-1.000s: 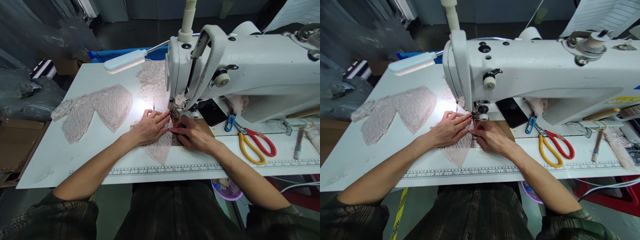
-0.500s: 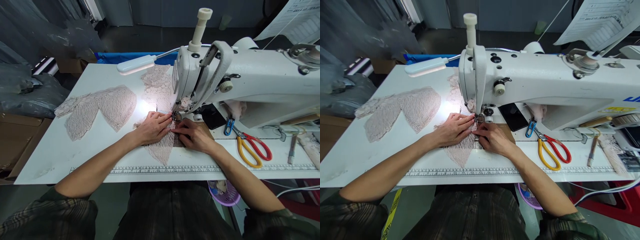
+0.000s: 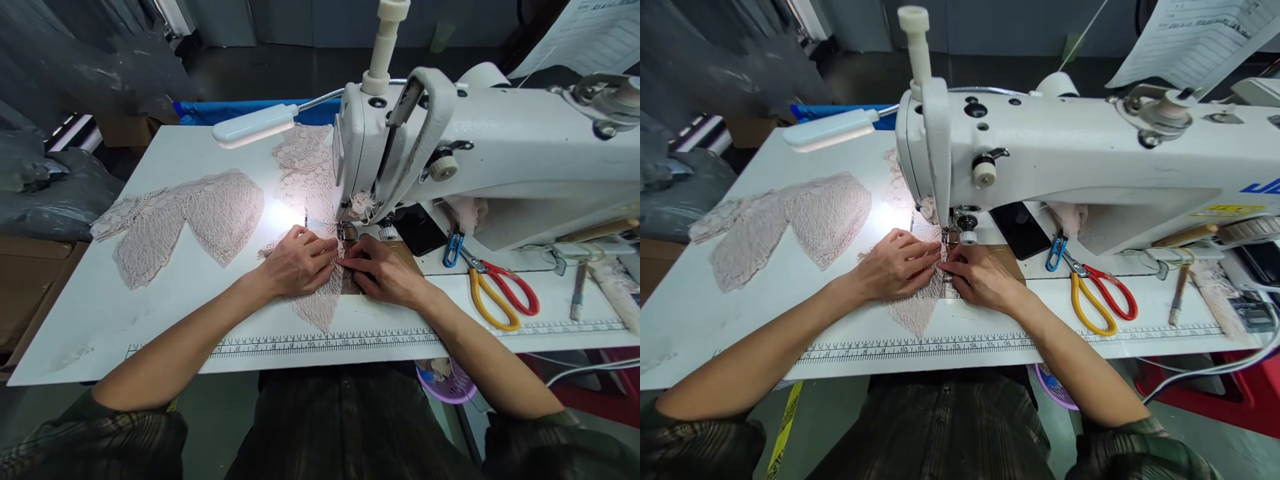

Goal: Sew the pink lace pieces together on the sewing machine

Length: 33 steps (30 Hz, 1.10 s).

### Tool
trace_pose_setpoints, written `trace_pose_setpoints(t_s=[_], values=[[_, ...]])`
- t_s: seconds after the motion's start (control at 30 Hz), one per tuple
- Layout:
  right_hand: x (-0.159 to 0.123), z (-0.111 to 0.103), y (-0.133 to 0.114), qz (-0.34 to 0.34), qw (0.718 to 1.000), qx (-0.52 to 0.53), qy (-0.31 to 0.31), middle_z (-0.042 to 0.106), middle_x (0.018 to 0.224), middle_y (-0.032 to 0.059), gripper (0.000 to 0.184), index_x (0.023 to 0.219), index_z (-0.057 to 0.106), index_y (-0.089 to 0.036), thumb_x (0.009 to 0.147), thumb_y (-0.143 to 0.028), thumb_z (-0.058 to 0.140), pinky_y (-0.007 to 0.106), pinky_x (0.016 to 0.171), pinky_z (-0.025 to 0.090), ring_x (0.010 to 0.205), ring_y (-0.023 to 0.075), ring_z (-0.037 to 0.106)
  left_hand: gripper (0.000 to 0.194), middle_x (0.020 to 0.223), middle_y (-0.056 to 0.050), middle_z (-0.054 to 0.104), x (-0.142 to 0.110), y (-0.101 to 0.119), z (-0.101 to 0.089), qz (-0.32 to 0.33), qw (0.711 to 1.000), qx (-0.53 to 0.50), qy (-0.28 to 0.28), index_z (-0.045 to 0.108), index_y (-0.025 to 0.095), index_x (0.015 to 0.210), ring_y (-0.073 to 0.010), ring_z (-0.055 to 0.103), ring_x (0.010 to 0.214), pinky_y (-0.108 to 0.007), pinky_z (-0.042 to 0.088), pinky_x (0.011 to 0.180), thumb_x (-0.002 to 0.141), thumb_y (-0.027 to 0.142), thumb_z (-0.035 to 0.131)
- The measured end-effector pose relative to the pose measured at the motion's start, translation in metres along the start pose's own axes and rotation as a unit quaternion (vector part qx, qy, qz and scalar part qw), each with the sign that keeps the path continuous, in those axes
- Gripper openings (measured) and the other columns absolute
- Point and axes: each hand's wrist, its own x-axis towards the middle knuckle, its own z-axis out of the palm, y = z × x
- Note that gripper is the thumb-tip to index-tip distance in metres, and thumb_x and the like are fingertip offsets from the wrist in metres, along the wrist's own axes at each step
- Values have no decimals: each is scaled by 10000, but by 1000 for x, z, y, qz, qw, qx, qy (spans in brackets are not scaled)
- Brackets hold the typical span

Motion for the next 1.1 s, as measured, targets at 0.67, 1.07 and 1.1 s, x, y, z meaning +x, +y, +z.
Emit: trace_pose_setpoints(t_s=[0.67,1.07,1.1], values=[[13,7,-4,47,993,-100,-30,554,1037,141,341,1184,549,-169,904,-42,400,422,840,511,941,246,517,377,1263,-141,650,7,-1,10,-99,994,9,-37,627,106,1240,-268,598,996,-416,464,854,1004,337,445],[3,8,2,7,992,-124,2,556,1010,119,347,1225,563,-173,914,-73,446,380,813,518,882,219,517,306,1091,-159,643,13,-21,8,-209,978,9,6,602,131,1171,-272,575,964,-417,426,810,994,314,433],[3,9,2,13,993,-119,-2,558,1009,120,344,1220,576,-169,910,-76,460,384,819,516,888,223,520,312,1068,-166,638,14,-27,8,-215,976,21,-13,595,120,1163,-284,574,958,-420,420,796,992,323,431]])
